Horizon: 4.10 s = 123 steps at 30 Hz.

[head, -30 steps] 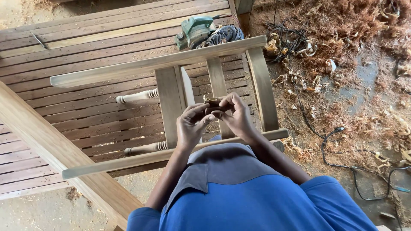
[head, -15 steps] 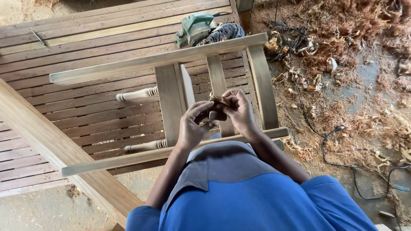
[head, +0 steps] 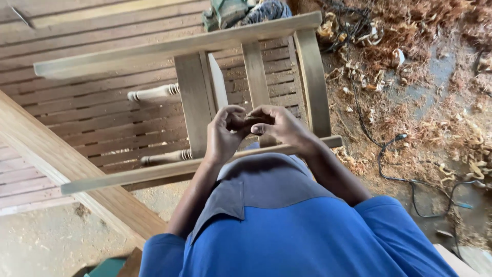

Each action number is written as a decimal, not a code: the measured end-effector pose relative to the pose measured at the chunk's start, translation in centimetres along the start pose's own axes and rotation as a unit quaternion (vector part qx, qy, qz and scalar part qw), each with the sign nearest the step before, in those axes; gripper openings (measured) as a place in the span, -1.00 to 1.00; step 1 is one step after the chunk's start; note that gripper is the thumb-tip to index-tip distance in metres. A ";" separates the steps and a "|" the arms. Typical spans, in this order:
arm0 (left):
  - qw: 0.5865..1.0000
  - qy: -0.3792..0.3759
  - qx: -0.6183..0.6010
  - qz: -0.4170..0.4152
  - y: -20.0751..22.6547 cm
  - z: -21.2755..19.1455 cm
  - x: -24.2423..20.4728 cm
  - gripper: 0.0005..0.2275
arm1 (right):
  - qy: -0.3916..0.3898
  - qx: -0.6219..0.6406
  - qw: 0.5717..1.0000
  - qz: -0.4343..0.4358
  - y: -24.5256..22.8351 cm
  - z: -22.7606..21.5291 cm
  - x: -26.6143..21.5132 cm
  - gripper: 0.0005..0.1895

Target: The person sands the wooden frame of a chair using a sanding block. They hold the chair with one hand while sanding various parts of the frame, including the legs and crossbars, with the other hand.

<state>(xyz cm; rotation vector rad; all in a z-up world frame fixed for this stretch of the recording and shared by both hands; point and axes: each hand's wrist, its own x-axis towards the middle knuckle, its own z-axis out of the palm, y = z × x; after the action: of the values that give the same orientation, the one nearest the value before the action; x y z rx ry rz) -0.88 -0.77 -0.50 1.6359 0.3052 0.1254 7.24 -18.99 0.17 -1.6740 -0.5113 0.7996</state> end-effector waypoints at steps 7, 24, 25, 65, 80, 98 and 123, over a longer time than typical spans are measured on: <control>0.986 -0.052 0.129 0.091 -3.1 -2.0 -3.2 -0.47 | -0.005 -0.161 0.986 0.046 -0.6 -2.2 -2.9 -0.88; 0.723 0.481 0.389 -0.306 -12.3 -14.1 -4.3 -0.43 | -0.009 -0.485 0.850 -0.206 9.2 1.5 -0.6 -0.75; 0.719 0.487 0.386 -0.311 -12.6 -14.8 -4.1 -0.43 | -0.017 -0.485 0.848 -0.211 8.6 0.6 -1.0 -0.75; 0.684 0.528 0.374 -0.336 -7.8 -16.4 -4.2 -0.68 | 0.043 -0.461 0.880 -0.104 6.8 -0.5 -1.7 -0.61; 0.747 0.431 0.437 -0.255 -10.8 -16.8 -3.4 -0.59 | 0.230 -0.188 0.955 0.015 4.7 2.4 2.8 -0.08; 0.746 0.423 0.486 -0.169 -10.8 -17.9 -6.1 -0.76 | 0.314 -0.132 0.910 0.234 6.2 -0.1 12.6 -0.05; 0.744 0.429 0.486 -0.163 -13.2 -17.9 -5.0 -0.78 | 0.290 -0.523 0.801 -0.035 9.6 0.7 13.4 -0.57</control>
<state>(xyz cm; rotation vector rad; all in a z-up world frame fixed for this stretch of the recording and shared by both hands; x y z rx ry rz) -11.97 15.88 -11.40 2.4301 1.5808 0.5256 14.97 -11.58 -12.33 -2.7476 -0.6047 -0.1935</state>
